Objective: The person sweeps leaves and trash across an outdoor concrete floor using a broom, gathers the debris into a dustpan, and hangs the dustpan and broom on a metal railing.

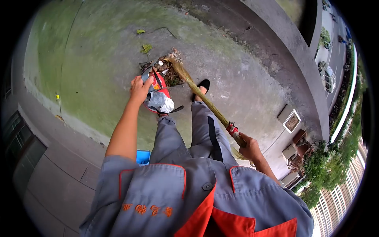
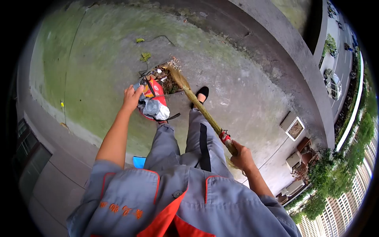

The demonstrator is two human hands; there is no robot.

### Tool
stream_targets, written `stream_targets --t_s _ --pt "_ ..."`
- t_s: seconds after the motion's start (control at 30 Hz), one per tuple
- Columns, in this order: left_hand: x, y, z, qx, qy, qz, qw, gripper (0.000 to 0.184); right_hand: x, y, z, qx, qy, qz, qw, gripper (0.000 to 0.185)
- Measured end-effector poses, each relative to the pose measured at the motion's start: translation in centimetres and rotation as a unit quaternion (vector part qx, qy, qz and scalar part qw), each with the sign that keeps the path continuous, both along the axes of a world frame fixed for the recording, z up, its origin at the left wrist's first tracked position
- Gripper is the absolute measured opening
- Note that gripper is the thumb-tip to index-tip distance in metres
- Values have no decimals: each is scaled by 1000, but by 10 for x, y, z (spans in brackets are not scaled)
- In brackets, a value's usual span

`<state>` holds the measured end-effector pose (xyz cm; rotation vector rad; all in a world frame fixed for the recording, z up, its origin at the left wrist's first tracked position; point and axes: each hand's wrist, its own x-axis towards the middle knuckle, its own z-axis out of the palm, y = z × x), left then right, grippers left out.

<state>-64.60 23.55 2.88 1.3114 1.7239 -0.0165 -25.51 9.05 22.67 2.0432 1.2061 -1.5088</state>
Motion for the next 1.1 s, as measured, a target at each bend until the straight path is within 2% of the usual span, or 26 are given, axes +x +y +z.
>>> stream_targets --t_s 0.07,0.13,0.2,0.27,0.3,0.33,0.4,0.43,0.57,0.63,0.73,0.8,0.87,0.93,1.03,1.1 --pt "2 -1 -1 26 7 13 1000 57 0 9 9 34 -22 30 999 52" --pt "3 -1 2 20 30 34 999 57 -8 18 -7 86 -71 89 990 53" --pt "-2 2 2 29 25 47 998 61 -25 43 -39 78 -143 151 975 53" --pt "-10 -4 -7 -60 -4 -4 998 65 -51 76 -73 52 -180 187 964 51" --pt "-13 -12 -5 -1 -7 -1 1000 67 -58 81 -97 53 -193 203 959 52" --pt "-21 -19 0 1 -9 3 1000 67 -63 79 -118 54 -205 216 953 54" --pt "-45 -34 14 -69 12 -79 994 65 -75 69 -131 49 -206 249 945 54" --pt "-56 -49 22 -15 -24 -70 997 63 -80 61 -131 42 -207 279 937 53" --pt "-97 -91 39 -30 -98 2 995 59 -80 19 -88 34 -220 293 930 55" --pt "-114 -111 46 -9 -106 21 994 58 -81 2 -49 24 -229 294 928 57" --pt "-138 -130 41 -9 -82 39 996 53 -76 -24 -21 41 -244 257 934 59" --pt "-152 -147 45 -8 -148 101 984 50 -83 -33 -28 40 -251 236 938 58" --pt "-161 -153 52 19 -158 108 981 46 -97 -22 -54 88 -248 206 943 55" --pt "-171 -162 53 -11 -163 125 979 38 -112 -9 -86 99 -228 178 952 50" --pt "-180 -172 46 -13 -139 143 980 38 -133 -7 -112 53 -221 257 939 47" --pt "-189 -182 33 -39 -119 165 978 38 -131 -22 -92 28 -215 271 938 45"
